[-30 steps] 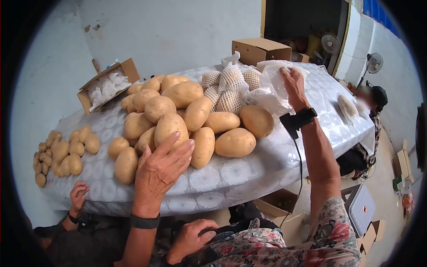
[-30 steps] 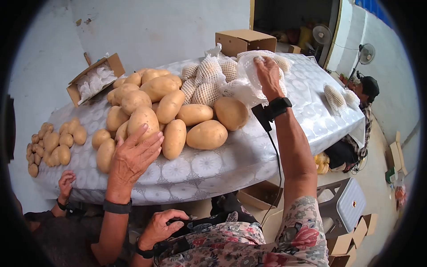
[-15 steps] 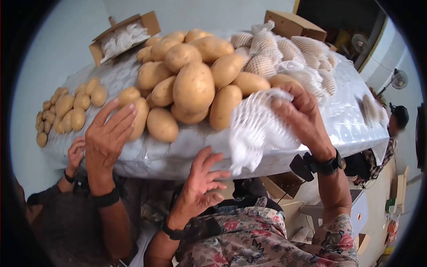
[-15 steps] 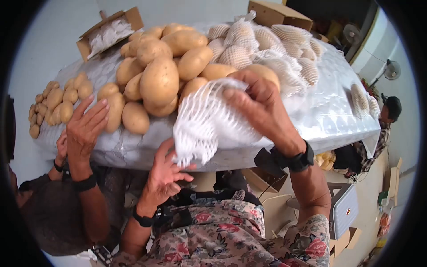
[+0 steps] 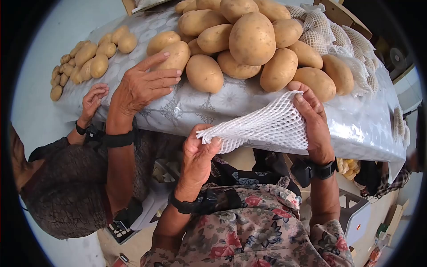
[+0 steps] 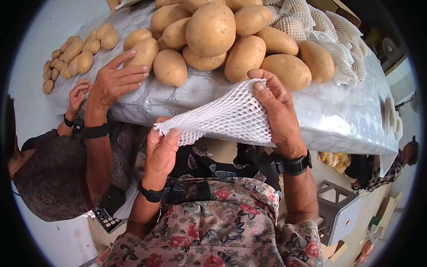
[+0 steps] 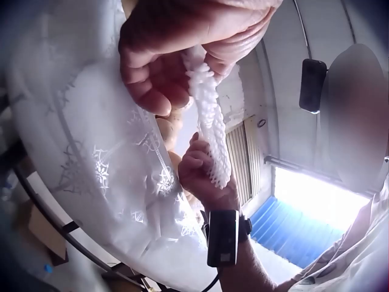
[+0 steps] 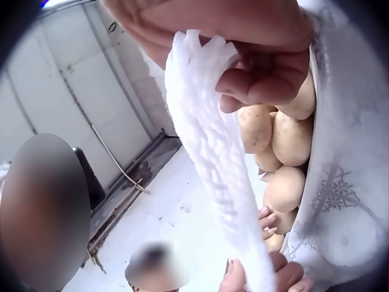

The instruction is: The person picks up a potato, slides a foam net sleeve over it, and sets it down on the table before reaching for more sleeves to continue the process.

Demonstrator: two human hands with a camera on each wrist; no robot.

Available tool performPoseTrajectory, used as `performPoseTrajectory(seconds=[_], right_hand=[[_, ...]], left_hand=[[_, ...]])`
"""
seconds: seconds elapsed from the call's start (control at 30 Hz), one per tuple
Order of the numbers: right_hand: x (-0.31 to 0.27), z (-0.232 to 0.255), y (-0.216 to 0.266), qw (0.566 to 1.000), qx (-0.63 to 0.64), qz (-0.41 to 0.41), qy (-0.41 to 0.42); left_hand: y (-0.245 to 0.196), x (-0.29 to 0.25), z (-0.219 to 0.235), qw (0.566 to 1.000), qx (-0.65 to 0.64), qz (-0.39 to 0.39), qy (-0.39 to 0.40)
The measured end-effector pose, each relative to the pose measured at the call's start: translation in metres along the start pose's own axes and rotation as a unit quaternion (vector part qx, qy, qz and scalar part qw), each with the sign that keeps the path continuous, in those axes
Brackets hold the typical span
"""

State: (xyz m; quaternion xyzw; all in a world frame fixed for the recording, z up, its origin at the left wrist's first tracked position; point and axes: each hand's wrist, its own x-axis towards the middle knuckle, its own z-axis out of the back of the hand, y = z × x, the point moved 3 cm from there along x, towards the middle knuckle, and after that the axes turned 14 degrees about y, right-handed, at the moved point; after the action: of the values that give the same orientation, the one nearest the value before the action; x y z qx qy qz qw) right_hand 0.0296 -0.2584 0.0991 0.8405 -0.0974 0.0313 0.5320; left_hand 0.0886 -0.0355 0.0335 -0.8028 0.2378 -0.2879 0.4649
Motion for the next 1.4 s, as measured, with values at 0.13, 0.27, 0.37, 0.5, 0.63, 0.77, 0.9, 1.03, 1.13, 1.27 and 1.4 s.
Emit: performPoseTrajectory(seconds=[0.13, 0.27, 0.37, 0.5, 0.63, 0.77, 0.9, 1.03, 1.13, 1.27, 1.4], right_hand=[[-0.005, 0.004, 0.000, 1.000, -0.002, 0.007, -0.013], [-0.017, -0.011, 0.006, 0.999, 0.015, 0.052, -0.004], [-0.031, -0.013, -0.009, 0.999, -0.026, 0.025, -0.002], [-0.056, -0.025, -0.036, 0.978, -0.089, -0.175, 0.068], [-0.050, -0.039, -0.049, 0.951, -0.196, -0.132, 0.197], [-0.042, -0.038, -0.072, 0.893, -0.349, -0.102, 0.264], [-0.047, -0.050, -0.061, 0.862, -0.424, -0.005, 0.280], [-0.036, -0.063, -0.058, 0.977, -0.104, -0.176, 0.068], [-0.034, -0.042, -0.064, 0.991, -0.115, -0.055, 0.026], [-0.031, -0.036, -0.053, 0.990, -0.114, -0.072, -0.045], [-0.030, -0.044, -0.055, 0.984, -0.161, -0.077, 0.004]], left_hand=[[0.003, 0.003, 0.000, 0.997, -0.074, 0.001, -0.022], [0.007, 0.002, 0.001, 0.997, -0.078, 0.005, -0.029], [0.012, 0.001, -0.004, 0.988, -0.146, 0.017, -0.045], [0.018, -0.003, -0.011, 0.983, -0.173, 0.000, -0.065], [0.020, -0.008, -0.005, 0.973, -0.219, 0.017, -0.069], [0.023, -0.012, -0.009, 0.976, -0.201, 0.029, -0.078], [0.011, -0.011, -0.006, 0.977, -0.196, -0.003, -0.083], [0.013, -0.013, -0.009, 0.994, 0.025, 0.104, -0.015], [0.004, -0.019, -0.018, 0.963, 0.245, 0.090, 0.075], [0.015, -0.029, -0.008, 0.958, 0.211, 0.148, 0.126], [0.008, -0.026, 0.005, 0.991, 0.051, 0.089, 0.085]])
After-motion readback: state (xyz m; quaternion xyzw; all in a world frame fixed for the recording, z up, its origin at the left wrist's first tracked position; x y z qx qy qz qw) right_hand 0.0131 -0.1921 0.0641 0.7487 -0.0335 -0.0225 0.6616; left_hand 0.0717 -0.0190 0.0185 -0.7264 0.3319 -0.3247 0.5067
